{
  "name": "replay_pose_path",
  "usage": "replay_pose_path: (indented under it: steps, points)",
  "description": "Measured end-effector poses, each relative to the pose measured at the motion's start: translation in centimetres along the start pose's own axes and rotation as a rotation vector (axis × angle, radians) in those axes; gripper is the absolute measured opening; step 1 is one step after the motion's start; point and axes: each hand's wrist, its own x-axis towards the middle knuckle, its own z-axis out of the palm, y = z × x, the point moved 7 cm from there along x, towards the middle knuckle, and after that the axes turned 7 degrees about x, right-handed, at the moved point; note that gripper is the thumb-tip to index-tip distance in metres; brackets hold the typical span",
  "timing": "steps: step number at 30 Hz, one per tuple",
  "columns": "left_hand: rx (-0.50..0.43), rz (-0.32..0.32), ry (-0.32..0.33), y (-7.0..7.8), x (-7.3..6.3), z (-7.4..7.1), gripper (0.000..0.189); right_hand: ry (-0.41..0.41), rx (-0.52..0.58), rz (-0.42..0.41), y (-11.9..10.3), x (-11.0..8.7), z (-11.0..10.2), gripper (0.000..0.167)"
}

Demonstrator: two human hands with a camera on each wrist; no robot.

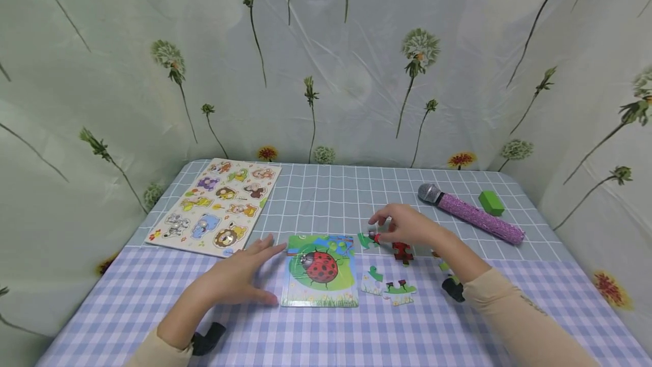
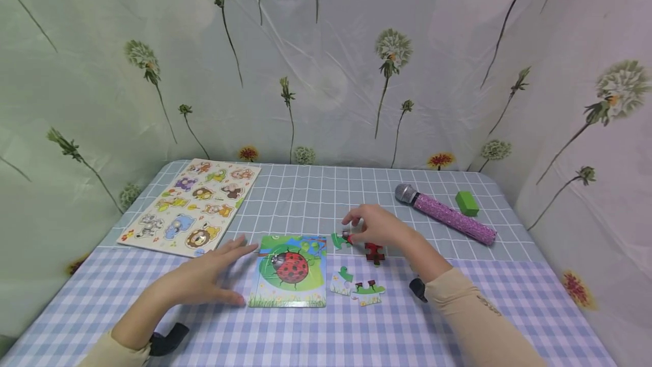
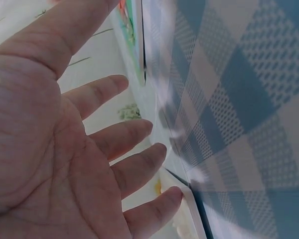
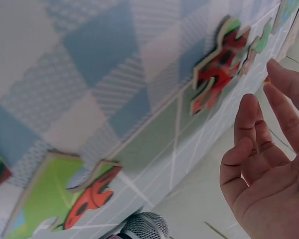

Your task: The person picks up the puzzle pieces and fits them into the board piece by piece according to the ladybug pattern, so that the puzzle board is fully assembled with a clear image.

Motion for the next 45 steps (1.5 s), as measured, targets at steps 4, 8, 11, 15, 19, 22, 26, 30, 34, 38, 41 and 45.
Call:
replay_pose_path:
  steps: [4,8,11,15,19,22,26,30,34,38,41,45]
  points:
    - [-0.011,0.014,-0.001,0.0,0.2,0.2,0.106,-0.015,-0.007,0.005,0.2,-0.3,0.3,0.038]
    - [-0.023,0.020,-0.010,0.0,0.4,0.3,0.106,-0.016,-0.003,0.020,0.4,-0.3,0.6,0.041]
    - [-0.032,0.018,-0.020,0.0,0.6,0.4,0.106,-0.018,0.001,0.027,0.4,-0.2,0.8,0.043]
    - [-0.022,0.027,-0.023,0.0,0.9,0.6,0.103,-0.027,0.004,0.018,0.2,-0.2,1.0,0.043]
    - [-0.009,0.032,-0.017,-0.2,0.9,0.6,0.101,-0.028,0.002,0.006,0.2,-0.1,1.1,0.042]
    - [-0.015,0.026,-0.015,-0.2,1.0,0.7,0.101,-0.030,0.006,0.000,0.1,0.0,1.2,0.042]
    - [-0.020,0.011,-0.018,-0.2,1.0,0.8,0.100,-0.032,0.016,0.002,0.0,0.1,1.3,0.040]
    - [-0.012,0.000,-0.022,-0.2,1.0,0.9,0.099,-0.030,0.019,0.007,0.2,0.3,1.5,0.039]
    - [-0.007,-0.005,-0.018,-0.2,1.0,1.0,0.098,-0.030,0.018,0.004,0.2,0.3,1.6,0.038]
    - [-0.004,-0.009,-0.015,-0.2,1.0,1.0,0.097,-0.027,0.019,0.020,0.2,0.4,1.6,0.037]
    - [-0.002,-0.010,-0.018,-0.2,1.0,1.0,0.097,-0.026,0.015,0.019,0.2,0.4,1.6,0.037]
    - [-0.004,-0.013,-0.027,0.0,1.2,1.1,0.096,-0.025,0.003,0.001,0.1,0.5,1.6,0.037]
